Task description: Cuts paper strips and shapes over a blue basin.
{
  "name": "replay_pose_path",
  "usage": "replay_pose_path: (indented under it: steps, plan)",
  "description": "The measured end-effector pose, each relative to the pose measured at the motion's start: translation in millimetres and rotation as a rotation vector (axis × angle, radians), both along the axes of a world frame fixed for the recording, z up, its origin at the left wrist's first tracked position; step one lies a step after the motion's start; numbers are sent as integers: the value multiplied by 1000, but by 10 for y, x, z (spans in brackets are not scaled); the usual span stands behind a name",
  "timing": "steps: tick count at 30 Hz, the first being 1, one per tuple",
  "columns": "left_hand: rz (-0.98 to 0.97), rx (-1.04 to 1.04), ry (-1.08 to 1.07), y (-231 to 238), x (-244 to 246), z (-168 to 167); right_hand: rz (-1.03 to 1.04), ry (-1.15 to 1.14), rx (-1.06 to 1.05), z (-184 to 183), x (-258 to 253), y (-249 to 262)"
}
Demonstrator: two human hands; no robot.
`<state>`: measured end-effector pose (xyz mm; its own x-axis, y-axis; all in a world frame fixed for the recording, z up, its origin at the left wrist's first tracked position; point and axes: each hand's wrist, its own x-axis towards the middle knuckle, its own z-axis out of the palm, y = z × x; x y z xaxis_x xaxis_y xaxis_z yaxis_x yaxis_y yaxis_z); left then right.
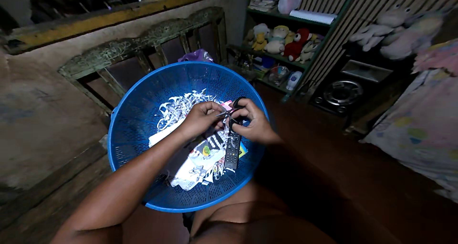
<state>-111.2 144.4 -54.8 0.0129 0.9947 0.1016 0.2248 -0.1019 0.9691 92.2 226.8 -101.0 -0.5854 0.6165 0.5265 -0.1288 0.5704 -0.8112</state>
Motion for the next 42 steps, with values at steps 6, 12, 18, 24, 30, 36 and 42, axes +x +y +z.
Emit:
replay_pose_path:
  steps: [6, 12, 18, 24, 30, 36, 42]
  plan:
    - [-48, 56, 52, 14, -53, -41, -2, -16, 17, 22, 11, -13]
    - [-12, 195, 199, 29, -37, -3, -69, 20, -21, 33, 8, 0]
    - [-38, 235, 282, 28, -55, 26, -144, 31, -32, 33, -8, 5]
    - [-7, 250, 463, 79, -145, -32, -126, 7, -5, -17, -55, 17]
    - [-69, 311, 437, 106, -124, -57, -122, -6, 64, 41, -7, 14]
    - [-118, 300, 483, 109, -181, -77, -84, 33, -7, 25, -14, 18]
    - [-76, 335, 532, 90, -192, -49, -76, 33, -91, 44, -21, 39]
